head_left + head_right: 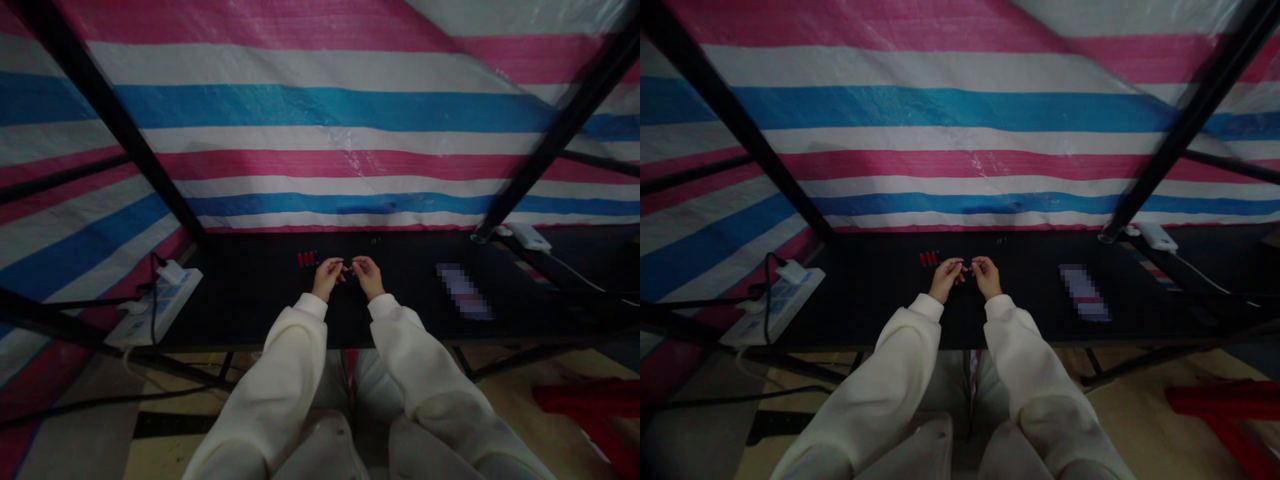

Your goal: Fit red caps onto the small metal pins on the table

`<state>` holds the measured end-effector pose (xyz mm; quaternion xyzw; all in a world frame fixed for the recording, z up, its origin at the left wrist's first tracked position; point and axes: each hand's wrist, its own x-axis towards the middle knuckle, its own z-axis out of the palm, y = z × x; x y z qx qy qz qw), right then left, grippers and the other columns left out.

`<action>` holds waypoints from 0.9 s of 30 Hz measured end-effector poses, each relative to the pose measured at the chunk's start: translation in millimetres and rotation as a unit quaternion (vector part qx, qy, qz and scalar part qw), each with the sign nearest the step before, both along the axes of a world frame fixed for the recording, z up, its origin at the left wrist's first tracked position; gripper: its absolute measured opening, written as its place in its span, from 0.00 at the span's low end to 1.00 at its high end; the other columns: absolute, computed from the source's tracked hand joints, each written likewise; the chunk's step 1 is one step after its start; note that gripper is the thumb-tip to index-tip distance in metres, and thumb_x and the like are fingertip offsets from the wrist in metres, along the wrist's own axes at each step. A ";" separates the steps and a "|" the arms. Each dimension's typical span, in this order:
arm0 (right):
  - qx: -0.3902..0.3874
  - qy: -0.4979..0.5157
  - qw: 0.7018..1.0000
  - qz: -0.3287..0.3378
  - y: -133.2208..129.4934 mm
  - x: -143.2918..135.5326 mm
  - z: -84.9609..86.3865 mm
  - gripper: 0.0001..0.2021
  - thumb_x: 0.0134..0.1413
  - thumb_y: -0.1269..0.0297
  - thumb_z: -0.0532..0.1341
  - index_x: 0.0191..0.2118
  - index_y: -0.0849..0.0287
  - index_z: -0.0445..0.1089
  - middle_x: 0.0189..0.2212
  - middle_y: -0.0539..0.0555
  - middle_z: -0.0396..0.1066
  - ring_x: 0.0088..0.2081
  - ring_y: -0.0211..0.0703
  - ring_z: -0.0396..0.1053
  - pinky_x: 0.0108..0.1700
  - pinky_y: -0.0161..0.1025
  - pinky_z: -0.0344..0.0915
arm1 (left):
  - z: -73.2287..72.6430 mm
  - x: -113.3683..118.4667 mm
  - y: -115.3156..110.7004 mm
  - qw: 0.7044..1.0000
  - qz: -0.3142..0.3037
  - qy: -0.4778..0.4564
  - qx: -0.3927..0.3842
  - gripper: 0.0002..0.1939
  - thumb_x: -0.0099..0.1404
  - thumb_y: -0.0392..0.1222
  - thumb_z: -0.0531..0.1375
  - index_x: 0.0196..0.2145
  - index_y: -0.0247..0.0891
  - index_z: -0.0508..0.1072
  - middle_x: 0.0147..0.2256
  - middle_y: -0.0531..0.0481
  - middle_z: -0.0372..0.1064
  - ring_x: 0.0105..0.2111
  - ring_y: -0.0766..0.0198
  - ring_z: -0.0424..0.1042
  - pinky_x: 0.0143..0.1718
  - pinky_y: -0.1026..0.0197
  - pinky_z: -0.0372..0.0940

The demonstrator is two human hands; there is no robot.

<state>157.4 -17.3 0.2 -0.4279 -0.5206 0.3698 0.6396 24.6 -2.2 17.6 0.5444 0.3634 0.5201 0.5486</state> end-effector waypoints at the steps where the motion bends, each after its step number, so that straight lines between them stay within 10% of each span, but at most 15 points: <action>1: 0.005 -0.004 1.000 0.001 0.5 0.3 -2.2 0.14 0.47 0.54 0.57 0.37 0.58 0.63 0.26 0.50 0.67 0.25 0.34 0.64 0.28 0.35 0.63 | -3.1 -0.9 0.4 1.000 -0.008 -0.002 -0.007 0.17 0.55 0.46 0.59 0.40 0.32 0.66 0.29 0.48 0.70 0.17 0.73 0.65 0.16 0.70 0.51; 27: 0.008 -0.045 0.999 0.013 -5.2 -2.6 -1.9 0.14 0.48 0.54 0.56 0.36 0.58 0.63 0.25 0.50 0.66 0.26 0.36 0.64 0.31 0.36 0.63 | -14.2 -2.6 0.8 0.996 0.020 0.077 -0.030 0.24 0.58 0.59 0.50 0.22 0.33 0.63 0.18 0.50 0.65 0.12 0.72 0.62 0.15 0.68 0.52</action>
